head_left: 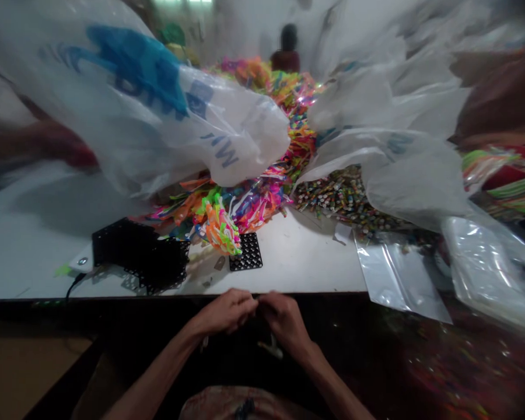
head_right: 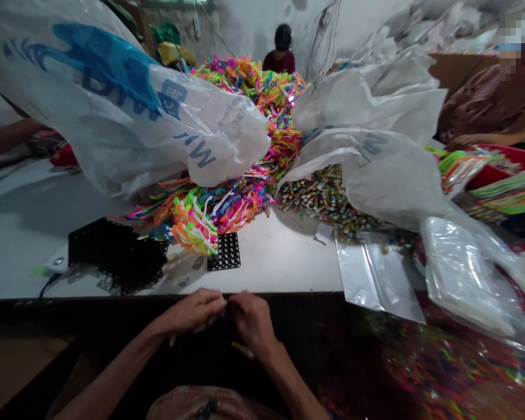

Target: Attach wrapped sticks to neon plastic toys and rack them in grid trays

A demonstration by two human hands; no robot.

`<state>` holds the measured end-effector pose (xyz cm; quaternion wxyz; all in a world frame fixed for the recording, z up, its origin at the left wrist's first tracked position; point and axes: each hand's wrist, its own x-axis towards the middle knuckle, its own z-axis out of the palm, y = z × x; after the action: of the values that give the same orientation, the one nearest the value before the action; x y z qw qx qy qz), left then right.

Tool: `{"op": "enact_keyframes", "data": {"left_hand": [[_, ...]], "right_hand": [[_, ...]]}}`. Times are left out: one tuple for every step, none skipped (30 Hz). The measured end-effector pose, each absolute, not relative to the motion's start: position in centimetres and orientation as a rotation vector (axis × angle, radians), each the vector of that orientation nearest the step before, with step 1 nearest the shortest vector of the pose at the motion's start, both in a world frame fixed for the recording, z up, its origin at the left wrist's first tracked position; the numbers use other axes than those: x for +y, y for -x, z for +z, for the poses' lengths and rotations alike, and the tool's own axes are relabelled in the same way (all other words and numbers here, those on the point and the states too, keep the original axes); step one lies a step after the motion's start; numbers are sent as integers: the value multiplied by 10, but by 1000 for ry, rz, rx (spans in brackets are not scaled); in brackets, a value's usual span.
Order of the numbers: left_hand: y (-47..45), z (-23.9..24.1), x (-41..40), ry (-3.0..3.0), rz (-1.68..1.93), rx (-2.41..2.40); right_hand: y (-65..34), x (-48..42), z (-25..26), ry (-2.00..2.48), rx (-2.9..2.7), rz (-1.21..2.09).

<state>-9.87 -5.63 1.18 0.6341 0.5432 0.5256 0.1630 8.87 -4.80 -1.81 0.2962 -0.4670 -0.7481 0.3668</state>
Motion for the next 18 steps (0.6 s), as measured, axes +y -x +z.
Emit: {"op": "enact_keyframes", "data": {"left_hand": [[101, 10, -54, -1218, 418, 1239], [105, 7, -54, -1189, 474, 1278], [108, 3, -56, -1158, 528, 1307], [111, -2, -60, -1117, 565, 1318], [115, -7, -65, -1061, 579, 1308], [117, -11, -71, -997, 571, 1281], [119, -15, -77, -938, 554, 1247], [119, -19, -83, -893, 534, 1218], [119, -21, -87, -868, 521, 1193], [118, -23, -90, -862, 518, 1174], [116, -24, -92, -869, 521, 1163], [114, -24, -92, -877, 526, 1162], [112, -24, -91, -885, 530, 1171], [110, -24, -89, -893, 529, 1185], [108, -24, -88, -900, 528, 1197], [106, -24, -86, -904, 528, 1203], [105, -25, -84, -907, 534, 1201], [103, -26, -83, -905, 548, 1191]], "right_hand": [[-90, -43, -22, 1305, -1910, 897], [-95, -38, -25, 1356, -1843, 845], [-101, -35, -27, 1380, -1817, 856], [-108, -34, -28, 1397, -1826, 909], [-115, -35, -29, 1406, -1873, 991], [-121, -38, -28, 1422, -1954, 1065], [-125, -43, -28, 1456, -2058, 1102], [-126, -49, -27, 1502, -2183, 1094], [-125, -56, -28, 1554, -2323, 1042], [-122, -62, -30, 1602, -2465, 956], [-117, -68, -34, 1627, -2599, 854], [-111, -74, -39, 1627, -2723, 767], [-106, -78, -46, 1605, -2832, 702], [-101, -81, -54, 1573, -2920, 660], [-97, -83, -63, 1569, -3003, 668], [-95, -84, -73, 1575, -3065, 683], [-95, -84, -81, 1588, -3116, 701], [-97, -83, -90, 1596, -3161, 712]]}}
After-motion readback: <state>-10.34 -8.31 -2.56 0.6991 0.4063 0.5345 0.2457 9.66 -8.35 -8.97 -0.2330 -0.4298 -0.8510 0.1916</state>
